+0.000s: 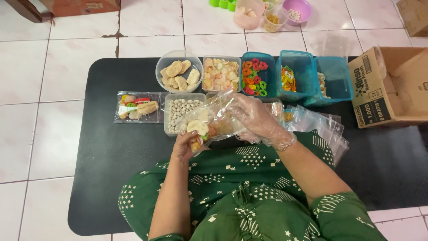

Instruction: Filling small plastic pouches with an assortment of snacks and crackers from various containers

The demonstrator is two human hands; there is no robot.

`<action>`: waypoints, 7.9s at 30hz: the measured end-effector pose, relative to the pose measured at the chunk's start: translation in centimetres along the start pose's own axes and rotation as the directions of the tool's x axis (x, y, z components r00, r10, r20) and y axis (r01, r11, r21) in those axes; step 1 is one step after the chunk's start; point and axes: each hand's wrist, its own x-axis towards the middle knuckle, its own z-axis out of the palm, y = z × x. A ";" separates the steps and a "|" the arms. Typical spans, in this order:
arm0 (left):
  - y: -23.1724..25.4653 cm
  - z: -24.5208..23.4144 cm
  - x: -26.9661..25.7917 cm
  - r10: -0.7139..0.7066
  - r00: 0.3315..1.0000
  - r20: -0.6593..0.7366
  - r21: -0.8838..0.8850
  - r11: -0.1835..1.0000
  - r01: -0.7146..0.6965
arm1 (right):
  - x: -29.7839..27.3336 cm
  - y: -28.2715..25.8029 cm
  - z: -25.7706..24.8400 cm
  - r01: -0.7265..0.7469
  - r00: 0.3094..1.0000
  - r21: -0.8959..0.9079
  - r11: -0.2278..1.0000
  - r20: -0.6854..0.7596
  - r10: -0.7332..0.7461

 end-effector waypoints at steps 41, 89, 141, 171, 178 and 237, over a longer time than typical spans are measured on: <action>-1.5 14.6 -12.5 -0.119 0.823 0.556 -0.159 0.956 0.246 | -10.4 -0.5 -5.7 -0.143 0.855 0.634 0.760 -0.308 0.418; -5.4 20.9 -8.7 0.086 0.806 0.586 0.651 0.543 -0.531 | -17.0 5.9 -8.1 -0.153 0.985 -0.232 0.961 -0.118 0.128; -0.6 26.2 -12.0 -0.252 0.529 0.810 0.585 0.398 -0.706 | -15.8 1.7 -10.2 0.381 0.881 -0.482 0.789 0.448 -0.151; 1.0 27.9 -11.2 -0.236 0.504 0.830 0.546 0.165 -0.821 | -18.1 -0.2 -12.5 0.339 0.935 -0.382 0.860 0.238 -0.263; 1.0 26.4 -10.4 -0.228 0.563 0.794 0.608 0.293 -0.738 | -17.8 2.7 -12.9 -0.114 0.911 -0.376 0.920 0.330 0.248; -4.7 21.7 -8.6 -0.002 0.655 0.756 0.594 0.423 -0.685 | -14.2 1.9 -9.2 0.063 0.892 -0.586 0.808 0.396 0.218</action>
